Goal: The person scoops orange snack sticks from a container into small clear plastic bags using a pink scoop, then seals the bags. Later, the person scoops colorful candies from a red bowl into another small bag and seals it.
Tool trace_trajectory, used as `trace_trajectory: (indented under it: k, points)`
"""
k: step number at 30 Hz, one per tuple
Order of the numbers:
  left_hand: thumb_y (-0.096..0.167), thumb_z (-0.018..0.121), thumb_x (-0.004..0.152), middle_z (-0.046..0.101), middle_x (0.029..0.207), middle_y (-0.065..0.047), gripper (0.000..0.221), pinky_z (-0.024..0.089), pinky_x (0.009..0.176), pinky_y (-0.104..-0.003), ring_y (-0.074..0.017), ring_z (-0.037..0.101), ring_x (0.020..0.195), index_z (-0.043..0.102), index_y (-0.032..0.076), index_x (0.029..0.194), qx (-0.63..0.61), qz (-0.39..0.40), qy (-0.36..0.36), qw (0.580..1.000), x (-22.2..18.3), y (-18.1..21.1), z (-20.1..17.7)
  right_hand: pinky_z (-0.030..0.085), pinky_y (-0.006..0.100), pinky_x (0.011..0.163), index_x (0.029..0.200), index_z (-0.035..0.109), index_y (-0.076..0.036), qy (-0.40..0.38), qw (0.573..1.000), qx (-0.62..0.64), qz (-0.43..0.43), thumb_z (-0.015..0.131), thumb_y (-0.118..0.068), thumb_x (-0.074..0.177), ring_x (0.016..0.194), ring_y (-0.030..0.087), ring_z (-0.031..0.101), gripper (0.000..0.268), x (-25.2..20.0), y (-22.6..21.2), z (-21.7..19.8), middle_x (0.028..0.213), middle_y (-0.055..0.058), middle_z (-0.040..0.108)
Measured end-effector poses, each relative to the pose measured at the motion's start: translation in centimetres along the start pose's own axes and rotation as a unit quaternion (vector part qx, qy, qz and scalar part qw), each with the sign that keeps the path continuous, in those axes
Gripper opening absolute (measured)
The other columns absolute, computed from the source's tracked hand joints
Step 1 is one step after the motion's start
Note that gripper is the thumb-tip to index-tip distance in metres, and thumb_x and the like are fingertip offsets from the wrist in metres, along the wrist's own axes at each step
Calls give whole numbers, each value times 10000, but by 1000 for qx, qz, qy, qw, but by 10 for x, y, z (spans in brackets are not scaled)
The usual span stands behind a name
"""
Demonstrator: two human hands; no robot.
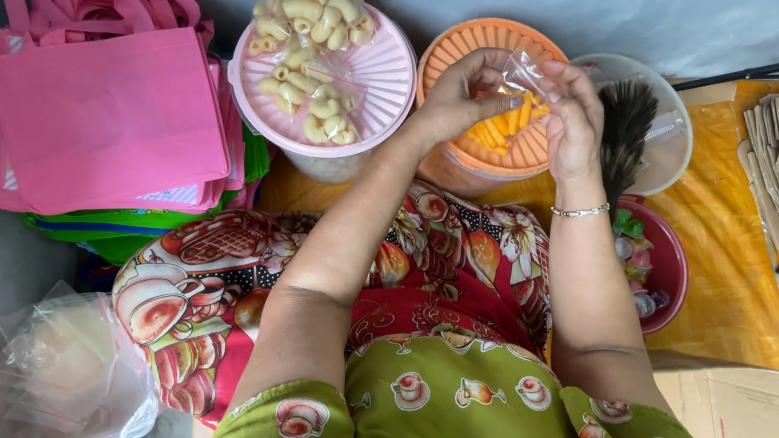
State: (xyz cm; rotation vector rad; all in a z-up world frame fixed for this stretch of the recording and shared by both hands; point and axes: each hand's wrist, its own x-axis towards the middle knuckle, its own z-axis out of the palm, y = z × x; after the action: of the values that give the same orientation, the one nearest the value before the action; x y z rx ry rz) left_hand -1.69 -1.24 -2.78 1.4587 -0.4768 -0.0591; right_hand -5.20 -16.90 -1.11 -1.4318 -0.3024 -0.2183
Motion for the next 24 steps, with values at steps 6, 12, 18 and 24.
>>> trace_trajectory:
  k: [6,12,18,24]
  points:
    - [81,715,684,627,644,-37,161,482,661,-215,-67,596,654,614,79,809,-106,102,55,988,6,10,0,461,233,698,800,495,29,81,982,-95,-139,510,131,735,820,203,612,122,1,-46,27,803,176,592]
    - [170,818,627,655,866,35,486,408,791,-203,-25,571,810,558,149,1038,-62,77,16,995,-6,9,-7,462,260,777,1036,463,21,20,986,-109,-123,589,77,791,872,193,585,282,-2,-20,21,905,169,577]
    - [178,758,658,636,764,-13,254,458,762,-271,-93,579,765,649,130,883,-28,60,36,997,-4,-3,-3,438,163,642,984,510,-21,106,993,34,-26,581,-11,795,743,83,532,202,-19,-1,16,894,86,545]
    - [132,721,675,651,710,-2,168,460,733,-233,-47,577,735,648,130,826,-63,70,69,993,-3,-2,5,416,121,548,897,610,-16,158,983,-60,-65,564,-54,846,638,25,452,78,-17,-6,10,855,88,591]
